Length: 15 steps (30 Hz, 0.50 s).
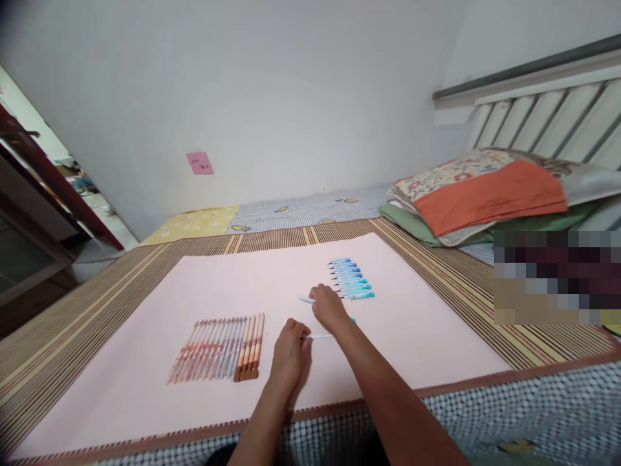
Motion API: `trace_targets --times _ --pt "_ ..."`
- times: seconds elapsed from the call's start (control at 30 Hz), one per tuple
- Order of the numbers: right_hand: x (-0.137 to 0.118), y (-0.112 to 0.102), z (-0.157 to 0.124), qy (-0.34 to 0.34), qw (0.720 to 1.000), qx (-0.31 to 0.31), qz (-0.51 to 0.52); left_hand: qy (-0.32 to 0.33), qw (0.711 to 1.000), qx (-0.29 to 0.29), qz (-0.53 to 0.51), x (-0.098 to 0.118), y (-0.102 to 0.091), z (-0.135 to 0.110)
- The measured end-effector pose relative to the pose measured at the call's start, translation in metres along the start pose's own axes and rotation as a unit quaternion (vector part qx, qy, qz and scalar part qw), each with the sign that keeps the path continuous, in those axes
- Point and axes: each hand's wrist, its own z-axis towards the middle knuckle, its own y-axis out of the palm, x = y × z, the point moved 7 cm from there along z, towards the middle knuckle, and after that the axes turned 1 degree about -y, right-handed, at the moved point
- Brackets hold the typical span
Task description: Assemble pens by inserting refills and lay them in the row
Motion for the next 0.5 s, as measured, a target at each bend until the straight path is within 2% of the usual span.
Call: trace_targets --times 0.07,0.17,0.27,0.37,0.5 --pt "0.006 -0.012 -0.020 0.008 0.999 0.012 0.032 -0.011 0.999 0.016 -0.042 -0.004 -0.006 0.002" --pt "0.015 -0.027 -0.050 0.022 0.995 0.024 0.095 -0.051 0.985 0.100 -0.131 -0.016 -0.029 0.006" --pt "0.020 -0.030 -0.070 0.042 0.970 0.033 0.238 -0.102 0.957 0.168 -0.214 -0.030 -0.050 0.006" --pt "0.009 -0.023 -0.077 0.050 0.935 0.015 0.351 -0.125 0.943 0.135 -0.279 -0.033 -0.053 0.008" --pt "-0.021 -0.017 -0.075 0.026 0.900 -0.032 0.433 -0.117 0.918 0.007 -0.378 -0.020 -0.037 0.010"
